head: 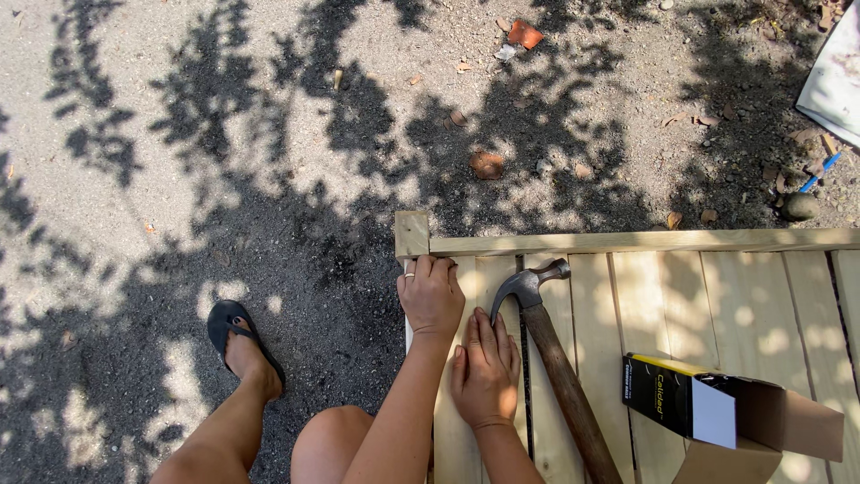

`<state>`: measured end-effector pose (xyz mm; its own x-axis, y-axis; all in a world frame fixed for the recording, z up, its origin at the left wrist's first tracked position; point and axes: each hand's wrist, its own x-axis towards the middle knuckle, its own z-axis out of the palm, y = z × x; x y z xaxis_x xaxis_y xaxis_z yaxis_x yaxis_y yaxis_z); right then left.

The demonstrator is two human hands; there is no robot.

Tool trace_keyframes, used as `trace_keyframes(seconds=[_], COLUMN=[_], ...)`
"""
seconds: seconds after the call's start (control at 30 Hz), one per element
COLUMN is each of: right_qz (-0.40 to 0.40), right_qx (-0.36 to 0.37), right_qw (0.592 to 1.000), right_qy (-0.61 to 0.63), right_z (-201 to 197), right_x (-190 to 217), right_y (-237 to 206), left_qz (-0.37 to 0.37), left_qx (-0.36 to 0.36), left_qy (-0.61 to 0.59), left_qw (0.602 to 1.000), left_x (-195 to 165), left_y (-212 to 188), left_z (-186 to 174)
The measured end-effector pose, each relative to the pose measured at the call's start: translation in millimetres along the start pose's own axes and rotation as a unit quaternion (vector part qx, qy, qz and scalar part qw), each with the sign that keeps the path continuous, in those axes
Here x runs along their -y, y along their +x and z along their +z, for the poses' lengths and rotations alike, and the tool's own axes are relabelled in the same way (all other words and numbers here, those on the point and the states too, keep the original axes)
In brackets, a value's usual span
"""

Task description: The person sits beside a wooden slatted frame outdoors and hammers nails along its edge rail, taking nails one at a time from an open cardboard nail box. They position each nail on the rail with one hand and drive it in with a claw hammer, working along the frame.

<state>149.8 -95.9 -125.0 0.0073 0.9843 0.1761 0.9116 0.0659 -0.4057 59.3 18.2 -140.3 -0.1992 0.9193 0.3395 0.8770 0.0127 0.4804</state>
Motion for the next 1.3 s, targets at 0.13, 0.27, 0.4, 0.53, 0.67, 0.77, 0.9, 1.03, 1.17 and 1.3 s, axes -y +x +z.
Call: trace_keyframes(seconds=[0.13,0.27,0.4,0.53,0.67,0.77,0.9,1.03,1.17,1.3], right_qz=[0.001,-0.001,-0.002,-0.01,-0.015,-0.018,-0.023,-0.019,-0.017,0.218], right_qx=[-0.001,-0.006,-0.01,-0.02,-0.028,-0.034,-0.043,-0.038,-0.108,0.015], right_qw=[1.0,1.0,1.0,1.0,0.999,0.999,0.999,0.999,0.994,0.97], right_qy=[-0.001,-0.001,-0.004,-0.003,-0.006,-0.007,-0.003,0.006,-0.007,-0.102], right_z=[1.0,2.4,2.9,2.3,1.7,2.0,1.7,-7.6,-38.8,-73.9], right_x=[-1.0,-2.2,-4.0,-5.9,-7.9,-10.0,-11.3,-9.9,-22.4,-54.4], right_y=[0.7,1.4,2.2,3.6,4.7,5.8,8.8,12.1,11.6,20.5], left_qz=[-0.011,-0.013,-0.02,-0.027,-0.034,-0.041,-0.042,-0.039,-0.035,-0.029], left_qx=[-0.012,-0.001,0.016,0.031,0.043,0.052,0.088,0.129,0.105,0.079], left_qy=[0.002,-0.012,-0.004,0.005,-0.001,-0.011,0.002,-0.001,-0.033,-0.05], left_qw=[1.0,1.0,1.0,0.999,0.998,0.998,0.995,0.991,0.993,0.995], left_x=[0.5,0.8,-0.9,-3.1,-4.5,-5.4,-6.8,-9.9,-14.3,-15.3], left_y=[1.2,2.4,5.5,7.7,9.9,14.4,21.2,28.4,33.9,34.8], left_z=[1.1,0.3,1.7,2.9,3.2,3.7,1.2,-4.8,-8.2,-9.8])
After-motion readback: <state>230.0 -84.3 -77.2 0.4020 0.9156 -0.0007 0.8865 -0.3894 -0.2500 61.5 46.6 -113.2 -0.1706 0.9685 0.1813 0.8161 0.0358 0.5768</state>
